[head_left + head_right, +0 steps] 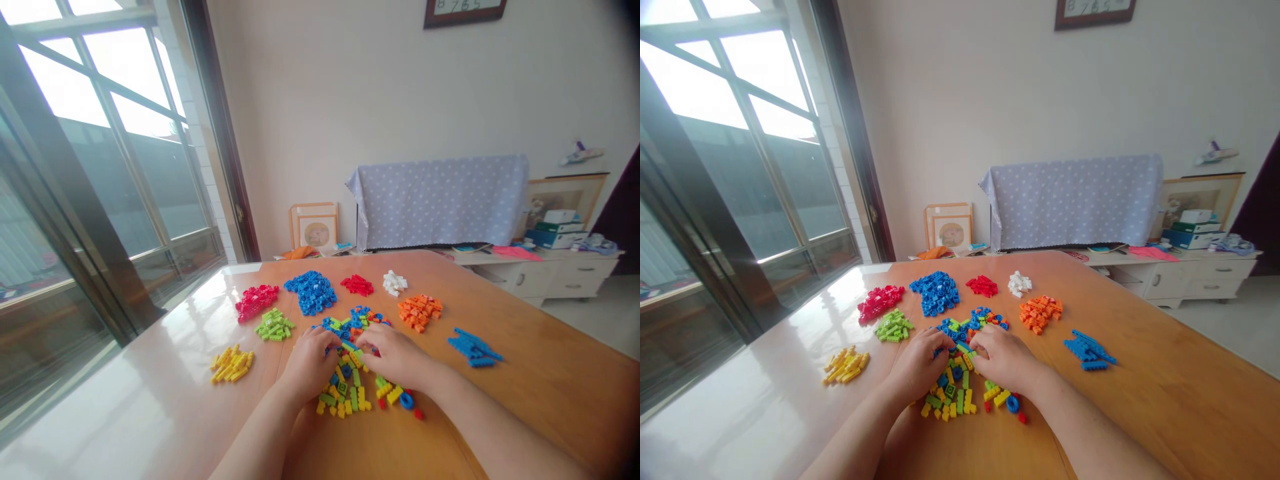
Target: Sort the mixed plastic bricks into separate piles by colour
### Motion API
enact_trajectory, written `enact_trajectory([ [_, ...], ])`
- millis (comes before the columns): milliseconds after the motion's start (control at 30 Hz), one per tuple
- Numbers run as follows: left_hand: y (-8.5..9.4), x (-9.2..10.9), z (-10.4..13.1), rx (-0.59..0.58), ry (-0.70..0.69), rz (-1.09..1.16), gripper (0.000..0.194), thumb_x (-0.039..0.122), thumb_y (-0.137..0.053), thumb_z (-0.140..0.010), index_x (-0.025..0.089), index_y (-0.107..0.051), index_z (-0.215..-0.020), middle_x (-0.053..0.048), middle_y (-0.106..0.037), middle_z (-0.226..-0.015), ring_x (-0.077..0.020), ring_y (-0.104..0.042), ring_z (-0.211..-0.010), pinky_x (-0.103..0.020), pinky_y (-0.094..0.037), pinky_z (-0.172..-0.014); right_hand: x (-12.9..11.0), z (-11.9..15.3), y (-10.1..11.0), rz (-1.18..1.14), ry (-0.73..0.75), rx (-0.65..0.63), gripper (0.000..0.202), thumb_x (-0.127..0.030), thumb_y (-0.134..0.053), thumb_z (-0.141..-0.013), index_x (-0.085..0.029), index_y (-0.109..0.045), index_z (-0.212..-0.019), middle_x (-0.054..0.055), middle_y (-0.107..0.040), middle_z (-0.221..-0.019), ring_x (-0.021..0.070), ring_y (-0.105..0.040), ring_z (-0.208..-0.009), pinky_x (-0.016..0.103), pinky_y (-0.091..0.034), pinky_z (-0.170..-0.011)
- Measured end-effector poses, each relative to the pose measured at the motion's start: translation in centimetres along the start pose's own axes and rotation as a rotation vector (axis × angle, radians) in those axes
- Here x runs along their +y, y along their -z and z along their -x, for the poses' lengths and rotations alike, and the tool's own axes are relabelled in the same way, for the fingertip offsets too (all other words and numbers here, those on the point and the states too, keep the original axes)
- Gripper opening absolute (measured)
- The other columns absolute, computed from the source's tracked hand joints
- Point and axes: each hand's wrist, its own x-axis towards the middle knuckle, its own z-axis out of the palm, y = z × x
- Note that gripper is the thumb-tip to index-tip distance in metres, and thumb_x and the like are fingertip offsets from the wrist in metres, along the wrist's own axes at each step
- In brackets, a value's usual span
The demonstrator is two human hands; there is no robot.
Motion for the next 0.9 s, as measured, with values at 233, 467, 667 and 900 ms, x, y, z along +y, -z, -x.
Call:
enact_trajectory([
  [233,-0.6,0.0,0.2,0.020,-0.026,0.021,0.019,0.013,-0.054,-0.078,0.023,-0.068,-0.086,-0.003,-0.066,-0.090,-0.0197,-0.057,-0.091,-0.028,-0.042,-0.079,-0.4,-0.1,-0.7,0.093,0.006,-0.012,0.009,-0.027,-0.058,-0.081,-0.024,-0.065,-0.084,0.002,-0.061,-0.085,0.0172,-0.055,-0.083,0.026,-0.036,-0.071],
  [467,-0.8,0.6,0.5,0.001,-0.035,-0.003,0.021,0.014,-0.055,-0.078,0.026,-0.070,-0.087,-0.003,-0.066,-0.090,-0.0206,-0.057,-0.091,-0.031,-0.042,-0.080,-1.0,0.0,-0.6,0.064,0.066,-0.031,0.018,-0.025,-0.057,-0.080,-0.028,-0.069,-0.093,0.003,-0.060,-0.089,0.0198,-0.055,-0.092,0.028,-0.038,-0.079],
  [667,-0.6,0.7,0.6,0.004,-0.048,0.008,0.022,0.014,-0.055,-0.077,0.025,-0.070,-0.088,-0.004,-0.066,-0.091,-0.0208,-0.056,-0.091,-0.031,-0.041,-0.080,-1.1,-0.1,-0.8,0.034,0.074,-0.010,0.022,-0.021,-0.059,-0.075,-0.027,-0.067,-0.094,0.002,-0.061,-0.091,0.0192,-0.055,-0.092,0.027,-0.038,-0.080],
  [900,-0.5,1.4,0.6,0.003,-0.057,0.016,0.021,0.016,-0.058,-0.076,0.026,-0.069,-0.091,-0.002,-0.067,-0.091,-0.0210,-0.056,-0.092,-0.031,-0.039,-0.080,-1.0,0.0,-0.4,-0.052,0.074,0.009,0.013,-0.015,-0.058,-0.070,-0.022,-0.060,-0.081,0.000,-0.061,-0.082,0.0155,-0.054,-0.080,0.024,-0.037,-0.071],
])
